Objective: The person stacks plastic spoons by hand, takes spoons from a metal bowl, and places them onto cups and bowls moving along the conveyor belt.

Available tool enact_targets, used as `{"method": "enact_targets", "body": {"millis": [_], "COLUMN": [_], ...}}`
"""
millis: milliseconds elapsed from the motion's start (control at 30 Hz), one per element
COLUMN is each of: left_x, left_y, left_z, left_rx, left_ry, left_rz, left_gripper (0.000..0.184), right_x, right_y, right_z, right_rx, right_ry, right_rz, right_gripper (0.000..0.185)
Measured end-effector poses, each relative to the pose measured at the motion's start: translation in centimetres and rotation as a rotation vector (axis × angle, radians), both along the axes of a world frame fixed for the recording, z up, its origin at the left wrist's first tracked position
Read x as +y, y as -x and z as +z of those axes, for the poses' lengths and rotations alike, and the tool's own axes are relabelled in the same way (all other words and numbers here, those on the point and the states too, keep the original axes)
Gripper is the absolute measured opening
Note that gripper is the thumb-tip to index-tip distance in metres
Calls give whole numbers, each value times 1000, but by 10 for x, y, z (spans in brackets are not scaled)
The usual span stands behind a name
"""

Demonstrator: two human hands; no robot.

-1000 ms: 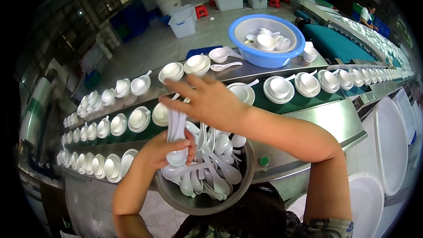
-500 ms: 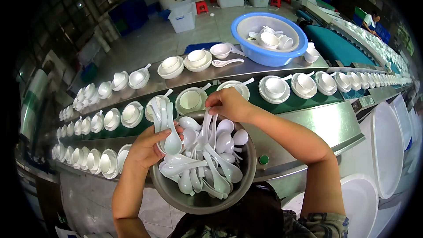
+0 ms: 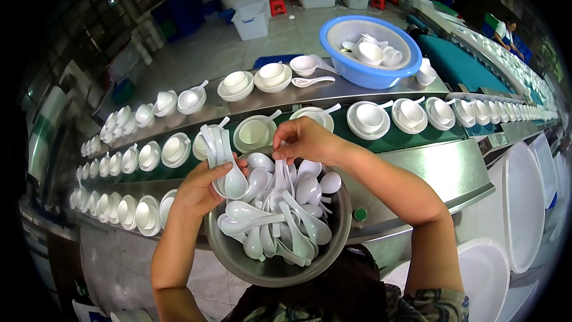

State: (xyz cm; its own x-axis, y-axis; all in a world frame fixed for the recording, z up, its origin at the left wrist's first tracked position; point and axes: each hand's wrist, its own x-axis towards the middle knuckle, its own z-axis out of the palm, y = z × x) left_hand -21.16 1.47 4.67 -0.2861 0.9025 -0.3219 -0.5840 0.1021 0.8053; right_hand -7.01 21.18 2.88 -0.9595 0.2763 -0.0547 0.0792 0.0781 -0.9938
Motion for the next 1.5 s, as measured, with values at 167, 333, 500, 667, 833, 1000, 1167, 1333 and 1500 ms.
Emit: {"method": "enact_targets", "body": {"millis": [167,333,500,667,833,1000,1167,1333,1500], "left_x": [2,18,23,8,-12,-7,-18,-22,-24], "left_y": [0,-10,-19,-28,-19,-22,-24,-30,-33], "left_z": [-5,-4,-14,-2,7,1,3,7,-4], "left_rx": [41,-126,-52,-62,-1,-6,33,58,49], "left_ry": [2,-7,-94,-24,31,25,25,58,54], "left_rz": [-35,-173,-364,-184,25,45,44,130,154], "left_gripper": [35,44,61,47,29,26,26,27,28], "right_x": [19,9,-3,-20,-41,-46,-40,-41,-45], "right_y": [-16,-7,12,-14,-61,-53,-62,-78,-89], "right_z": [47,68,37,35,17,8,22,41,31], "right_rx": [133,238,268,327,235,285,277,169,39], "right_ry": [-35,34,211,-312,-1203,-1242,-1471,-1500,-1315], "right_rz": [69,206,292,-92,553,594,601,556,569], "right_gripper": [7,11,19,37,56,41,15,8,6]}}
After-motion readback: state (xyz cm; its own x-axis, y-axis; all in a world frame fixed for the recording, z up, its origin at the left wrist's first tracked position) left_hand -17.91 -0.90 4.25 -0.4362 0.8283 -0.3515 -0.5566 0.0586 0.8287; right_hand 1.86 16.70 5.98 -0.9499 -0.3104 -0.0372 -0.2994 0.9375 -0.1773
